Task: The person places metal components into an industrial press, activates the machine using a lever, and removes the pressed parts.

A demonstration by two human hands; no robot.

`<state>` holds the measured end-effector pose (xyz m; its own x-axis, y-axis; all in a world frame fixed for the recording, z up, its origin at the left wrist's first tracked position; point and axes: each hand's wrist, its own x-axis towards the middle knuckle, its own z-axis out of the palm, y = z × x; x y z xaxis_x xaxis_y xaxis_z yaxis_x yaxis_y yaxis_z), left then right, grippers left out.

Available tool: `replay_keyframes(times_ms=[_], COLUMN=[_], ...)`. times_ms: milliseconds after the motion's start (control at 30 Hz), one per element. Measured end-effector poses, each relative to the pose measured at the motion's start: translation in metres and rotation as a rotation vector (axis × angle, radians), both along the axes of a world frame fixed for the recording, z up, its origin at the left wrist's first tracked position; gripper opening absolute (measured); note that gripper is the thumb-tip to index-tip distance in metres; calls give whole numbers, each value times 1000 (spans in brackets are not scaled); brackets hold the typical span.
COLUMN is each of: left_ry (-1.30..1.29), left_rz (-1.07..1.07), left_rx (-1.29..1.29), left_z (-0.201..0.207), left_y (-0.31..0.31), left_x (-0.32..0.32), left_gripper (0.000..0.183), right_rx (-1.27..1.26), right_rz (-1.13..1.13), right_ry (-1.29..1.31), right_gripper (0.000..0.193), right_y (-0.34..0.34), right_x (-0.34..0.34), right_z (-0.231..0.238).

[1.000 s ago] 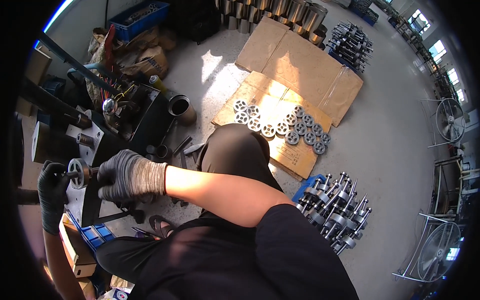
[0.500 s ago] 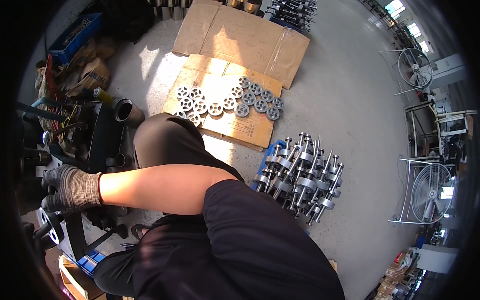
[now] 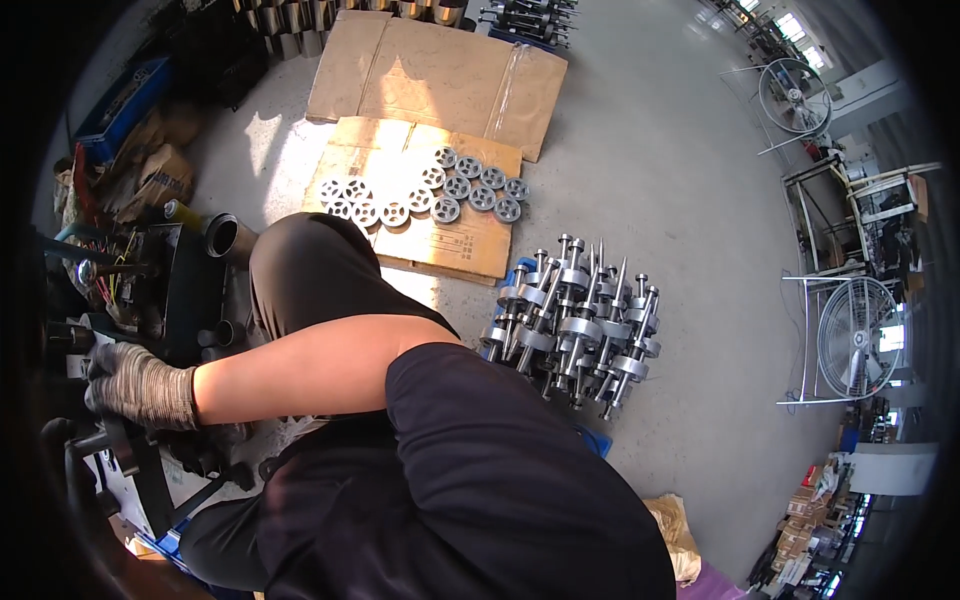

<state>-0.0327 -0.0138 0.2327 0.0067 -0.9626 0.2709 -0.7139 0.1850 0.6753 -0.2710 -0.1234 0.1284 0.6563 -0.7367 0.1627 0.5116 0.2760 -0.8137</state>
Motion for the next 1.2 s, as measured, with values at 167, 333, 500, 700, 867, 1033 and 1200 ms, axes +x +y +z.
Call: replay_keyframes(times_ms=[167, 333, 500, 700, 867, 1033, 1200], left_ry=[75, 195, 272, 423, 406, 411, 475], left_rz=[-31, -200, -331, -234, -52, -181, -116], left_rx=[31, -4, -39, 43, 232, 139, 187], left_z=[-38, -46, -28, -122, -202, -196, -210], left_y=[-12, -44, -51, -55, -44, -39, -33], left_x=[5, -77, -127, -80, -37, -48, -41], left_gripper=[32, 30, 52, 43, 19, 54, 54], right_rx=[-261, 182, 6, 228, 595, 735, 855], right_rz=[-202, -2, -239, -663, -1333, -1554, -915], right_ry=[338, 187, -61, 329, 718, 1059, 1678], right_gripper=[45, 34, 16, 61, 37, 49, 55], right_y=[7, 33, 51, 83, 130, 207, 203], right_x=[-52, -62, -122, -337, -530, -655, -624], right_z=[12, -7, -14, 30, -23, -99, -104])
